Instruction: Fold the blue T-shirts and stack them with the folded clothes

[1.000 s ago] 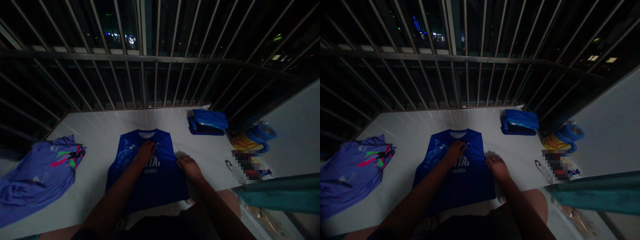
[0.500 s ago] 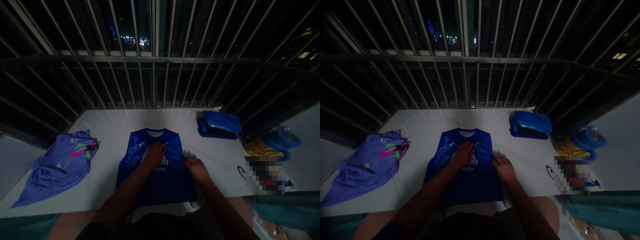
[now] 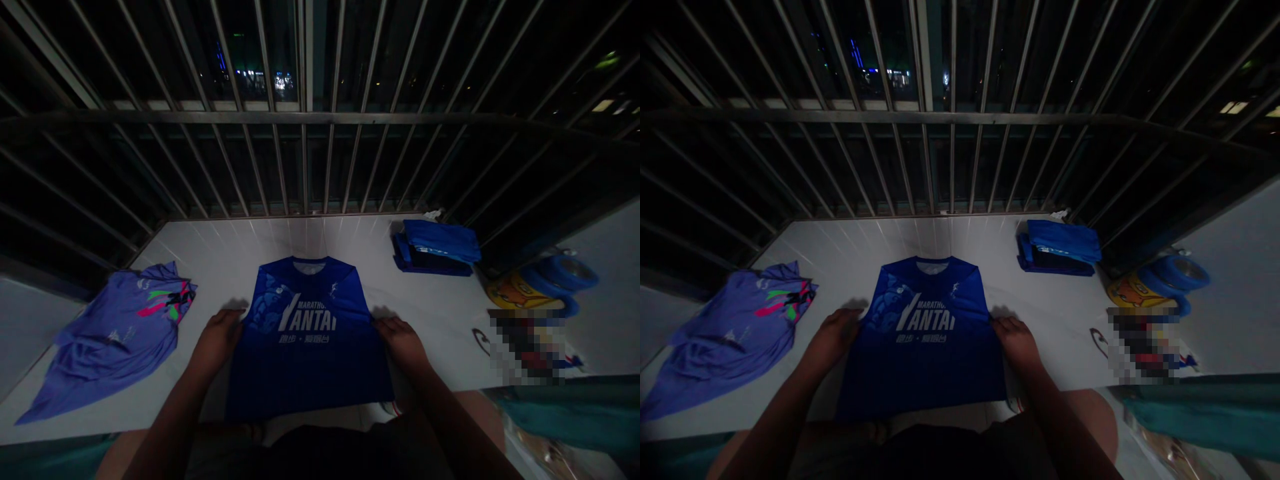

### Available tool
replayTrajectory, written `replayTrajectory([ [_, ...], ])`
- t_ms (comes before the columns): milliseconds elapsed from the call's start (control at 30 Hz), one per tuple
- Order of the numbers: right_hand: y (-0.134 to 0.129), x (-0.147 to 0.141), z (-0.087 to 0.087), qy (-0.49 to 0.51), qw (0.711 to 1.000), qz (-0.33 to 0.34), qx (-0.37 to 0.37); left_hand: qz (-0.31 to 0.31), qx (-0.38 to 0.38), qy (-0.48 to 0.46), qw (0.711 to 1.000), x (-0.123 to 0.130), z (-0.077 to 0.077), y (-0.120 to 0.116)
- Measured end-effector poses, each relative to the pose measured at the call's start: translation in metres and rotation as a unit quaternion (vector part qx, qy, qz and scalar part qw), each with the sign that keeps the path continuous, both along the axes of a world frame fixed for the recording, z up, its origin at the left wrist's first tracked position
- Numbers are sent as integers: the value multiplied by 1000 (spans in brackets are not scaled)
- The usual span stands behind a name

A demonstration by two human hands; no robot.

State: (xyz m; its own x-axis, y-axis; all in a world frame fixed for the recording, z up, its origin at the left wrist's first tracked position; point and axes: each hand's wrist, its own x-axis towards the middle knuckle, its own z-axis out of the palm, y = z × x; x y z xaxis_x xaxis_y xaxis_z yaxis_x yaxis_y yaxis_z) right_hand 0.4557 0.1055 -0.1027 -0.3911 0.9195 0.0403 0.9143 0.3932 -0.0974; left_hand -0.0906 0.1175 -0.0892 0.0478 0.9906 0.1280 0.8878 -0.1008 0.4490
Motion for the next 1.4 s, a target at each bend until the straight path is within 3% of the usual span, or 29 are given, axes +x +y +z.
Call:
replayTrajectory([
  [100,-3,1,-6,5,1000,-14,12,-43,-25,-23,998,-10,-5,1],
  [233,-6,0,-9,14,999,-17,27,-35,-30,-25,999,-7,-8,-1],
  [467,3,-6,12,16,1000,-26,-2,-49,-14,-13,999,-6,-2,0],
  [600,44,-11,35,45,998,-44,-21,5,-48,-25,999,4,16,44],
  [767,133,-37,58,43,996,-76,-29,61,-84,23,994,21,37,129],
  [833,161,-53,61,47,997,-46,-27,55,-74,25,995,27,41,154],
  [900,178,-67,60,58,997,38,-35,28,-62,20,998,30,42,168],
  [967,186,-77,54,66,987,136,-48,-13,-53,9,998,33,41,171],
  [1033,188,-80,47,70,978,191,-53,-64,-44,-8,997,36,38,166],
  [1167,188,-73,31,81,978,185,-46,-141,-31,-41,989,53,30,144],
  [1300,187,-68,25,75,984,158,-47,-215,-58,-39,974,86,24,129],
  [1400,184,-66,26,66,989,127,-43,-217,-68,-14,974,108,20,125],
])
